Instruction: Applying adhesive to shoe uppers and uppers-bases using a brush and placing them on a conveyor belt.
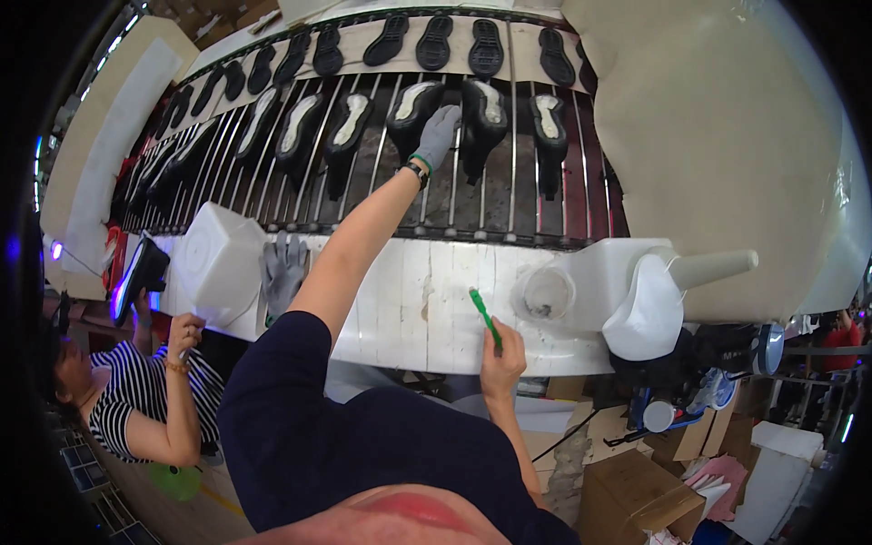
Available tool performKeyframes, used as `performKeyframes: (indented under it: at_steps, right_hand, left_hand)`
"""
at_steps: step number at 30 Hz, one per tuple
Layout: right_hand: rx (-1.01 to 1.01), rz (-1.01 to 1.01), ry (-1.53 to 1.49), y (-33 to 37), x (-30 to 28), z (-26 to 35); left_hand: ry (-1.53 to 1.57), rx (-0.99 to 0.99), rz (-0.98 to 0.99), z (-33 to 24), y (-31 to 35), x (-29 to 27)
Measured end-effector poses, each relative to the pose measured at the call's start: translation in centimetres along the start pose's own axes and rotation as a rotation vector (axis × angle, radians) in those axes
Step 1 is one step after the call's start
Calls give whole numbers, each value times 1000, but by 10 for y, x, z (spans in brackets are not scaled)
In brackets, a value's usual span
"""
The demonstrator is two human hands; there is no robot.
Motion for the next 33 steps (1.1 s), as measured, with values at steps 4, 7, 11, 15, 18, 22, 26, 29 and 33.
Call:
performKeyframes:
  at_steps: [4, 7, 11, 15, 18, 22, 26, 29, 33]
  right_hand:
    - [-196, -44, 92, 0, 6, 3]
    - [-243, -60, 91, 0, 7, 1]
    - [-242, -23, 98, 1, 8, -3]
    - [-262, -32, 93, 0, 8, 0]
    - [-244, -33, 101, -1, 9, 1]
    - [-283, -77, 92, 0, 4, -1]
    - [-398, -150, -10, 6, -7, -2]
    - [-336, -187, -83, 7, -15, -4]
    - [-135, -256, -122, -8, -47, -5]
  left_hand:
    - [-37, -165, -9, 55, -55, 24]
    - [-14, -356, -7, 59, -77, 36]
    - [-467, -279, -1, 30, -67, 42]
    - [-516, -158, 317, 15, -34, 56]
    - [-322, -188, 405, 5, -29, 61]
    - [130, -355, 403, -6, -8, 61]
    - [504, -489, 284, -41, 41, 47]
    - [563, -246, -64, -104, 81, 5]
    - [647, 198, -216, -190, 188, -58]
Point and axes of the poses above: each hand's wrist, its own y-axis away from the middle knuckle, its own x-axis out of the palm, z = x × y, the point moved 5 cm from there along -y, towards the middle knuckle, and after that the axes turned 3 degrees about x, right-handed, at the moved point
